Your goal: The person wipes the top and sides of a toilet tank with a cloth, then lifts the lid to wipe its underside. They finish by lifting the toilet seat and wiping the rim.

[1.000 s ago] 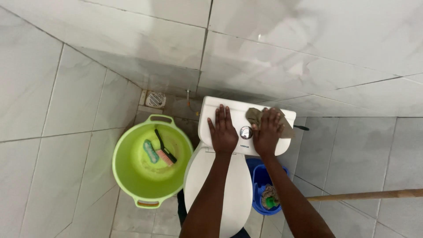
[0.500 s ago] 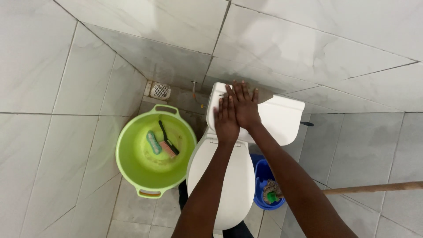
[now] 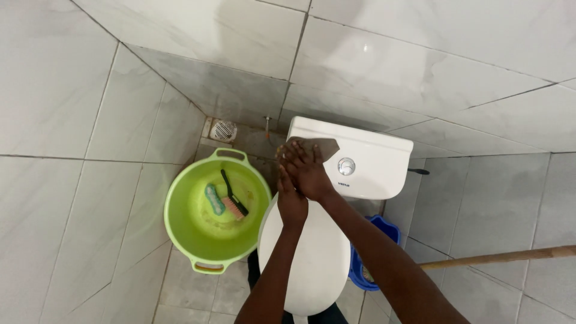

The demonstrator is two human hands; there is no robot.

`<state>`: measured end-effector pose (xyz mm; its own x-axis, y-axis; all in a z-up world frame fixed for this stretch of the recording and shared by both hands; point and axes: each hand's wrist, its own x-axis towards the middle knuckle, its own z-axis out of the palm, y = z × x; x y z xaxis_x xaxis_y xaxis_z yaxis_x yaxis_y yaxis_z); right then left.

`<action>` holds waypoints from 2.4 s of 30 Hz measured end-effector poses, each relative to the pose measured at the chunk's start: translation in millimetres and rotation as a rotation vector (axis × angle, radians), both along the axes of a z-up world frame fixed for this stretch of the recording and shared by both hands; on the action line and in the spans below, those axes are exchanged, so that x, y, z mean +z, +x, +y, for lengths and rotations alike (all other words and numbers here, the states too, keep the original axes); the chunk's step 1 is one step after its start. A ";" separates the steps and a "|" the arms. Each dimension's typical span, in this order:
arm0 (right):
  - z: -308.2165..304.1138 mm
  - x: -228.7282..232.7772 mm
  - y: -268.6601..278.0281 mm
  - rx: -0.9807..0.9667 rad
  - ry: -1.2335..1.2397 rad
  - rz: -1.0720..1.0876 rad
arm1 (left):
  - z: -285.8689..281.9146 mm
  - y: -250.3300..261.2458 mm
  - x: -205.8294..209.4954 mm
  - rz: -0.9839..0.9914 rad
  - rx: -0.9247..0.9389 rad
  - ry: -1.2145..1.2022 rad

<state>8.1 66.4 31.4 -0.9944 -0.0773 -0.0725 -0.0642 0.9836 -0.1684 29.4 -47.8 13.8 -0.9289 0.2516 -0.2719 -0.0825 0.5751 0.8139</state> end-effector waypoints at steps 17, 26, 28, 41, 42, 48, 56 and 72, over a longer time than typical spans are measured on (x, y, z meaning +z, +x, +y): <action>98.0 -43.1 185.9 -0.134 0.120 -0.180 | 33.1 78.3 26.5 0.127 -0.194 0.201; 152.0 -48.0 249.8 -0.479 0.173 0.047 | 104.8 -5.7 42.2 0.521 -0.224 0.127; 173.2 -39.4 269.2 -0.881 -0.154 0.003 | 116.9 -13.2 29.8 0.553 -0.305 0.021; 77.8 26.2 168.5 -0.812 -0.437 0.588 | 121.5 -8.0 17.2 0.593 -0.447 -0.301; 72.3 25.9 159.6 -0.784 -0.422 0.535 | 121.6 -7.5 17.0 0.600 -0.446 -0.306; 130.4 16.6 150.0 -0.920 -0.215 0.536 | 124.6 -9.3 12.7 0.625 -0.441 -0.309; 112.8 21.6 134.3 -0.721 -0.248 0.461 | 123.3 -9.6 16.3 0.577 -0.444 -0.298; 162.0 16.8 103.0 -0.842 -0.360 0.407 | 120.7 -9.6 8.1 0.641 -0.419 -0.283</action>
<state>111.2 228.4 48.2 -0.6788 0.7131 0.1750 0.5110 0.6299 -0.5849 19.9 73.0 21.8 -0.7698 0.6138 0.1750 0.6172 0.6459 0.4493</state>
